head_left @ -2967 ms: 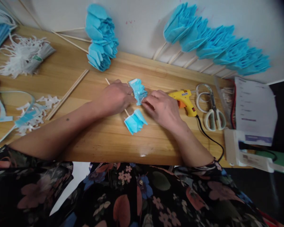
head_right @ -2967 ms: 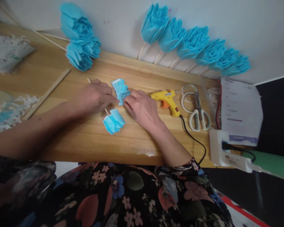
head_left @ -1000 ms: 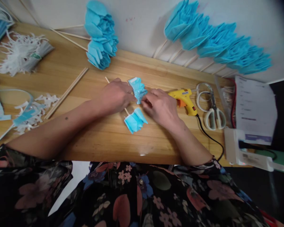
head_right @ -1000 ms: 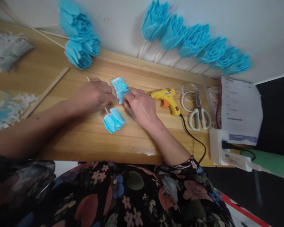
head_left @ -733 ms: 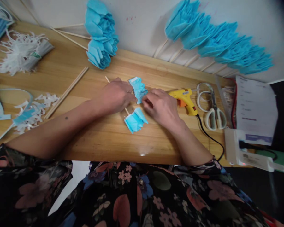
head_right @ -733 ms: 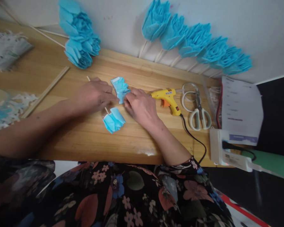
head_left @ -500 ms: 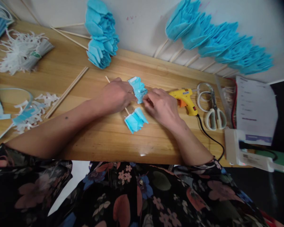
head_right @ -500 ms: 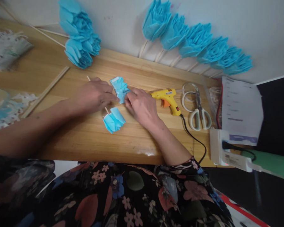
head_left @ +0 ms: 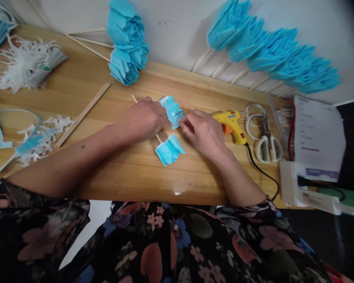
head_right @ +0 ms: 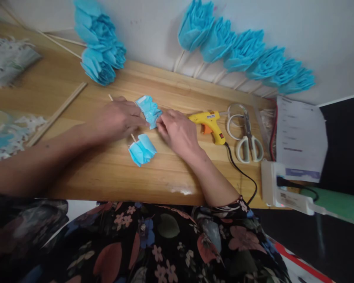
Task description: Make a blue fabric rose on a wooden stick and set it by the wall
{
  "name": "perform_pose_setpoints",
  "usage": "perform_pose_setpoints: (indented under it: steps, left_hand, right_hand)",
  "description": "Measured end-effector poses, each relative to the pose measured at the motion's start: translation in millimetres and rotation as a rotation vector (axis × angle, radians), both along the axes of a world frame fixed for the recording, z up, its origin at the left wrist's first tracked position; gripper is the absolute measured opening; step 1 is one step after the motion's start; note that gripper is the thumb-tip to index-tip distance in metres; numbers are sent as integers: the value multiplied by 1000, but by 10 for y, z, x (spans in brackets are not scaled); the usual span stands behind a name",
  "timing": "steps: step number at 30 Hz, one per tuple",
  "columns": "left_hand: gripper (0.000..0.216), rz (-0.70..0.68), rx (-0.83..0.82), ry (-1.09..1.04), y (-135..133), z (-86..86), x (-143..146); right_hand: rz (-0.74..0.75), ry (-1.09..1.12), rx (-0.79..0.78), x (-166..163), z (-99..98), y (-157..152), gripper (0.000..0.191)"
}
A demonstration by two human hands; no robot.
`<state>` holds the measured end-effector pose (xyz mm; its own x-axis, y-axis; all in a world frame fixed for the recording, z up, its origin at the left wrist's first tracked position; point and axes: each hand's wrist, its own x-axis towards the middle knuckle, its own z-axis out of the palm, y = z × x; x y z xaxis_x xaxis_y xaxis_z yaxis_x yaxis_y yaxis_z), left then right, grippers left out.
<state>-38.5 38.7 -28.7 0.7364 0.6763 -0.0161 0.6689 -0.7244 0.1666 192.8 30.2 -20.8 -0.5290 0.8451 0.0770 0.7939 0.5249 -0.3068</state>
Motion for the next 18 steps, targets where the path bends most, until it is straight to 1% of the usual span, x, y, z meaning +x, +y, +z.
perform_pose_setpoints:
  steps: [2,6,8,13,18]
  left_hand:
    - [37,-3,-2,1,1,9,2]
    - [35,5,-18,-15,11,12,3]
    - [35,2,-15,-26,14,5,-1]
    - [40,-14,31,-3,4,-4,-6]
    - [39,-30,80,27,5,-2,-7]
  right_hand:
    - [11,38,-8,28,43,-5,21]
    - [-14,92,22,105,108,-11,26]
    - [3,107,37,143,110,-10,28]
    - [108,80,35,184,78,1,28]
    - [82,65,43,168,70,26,32]
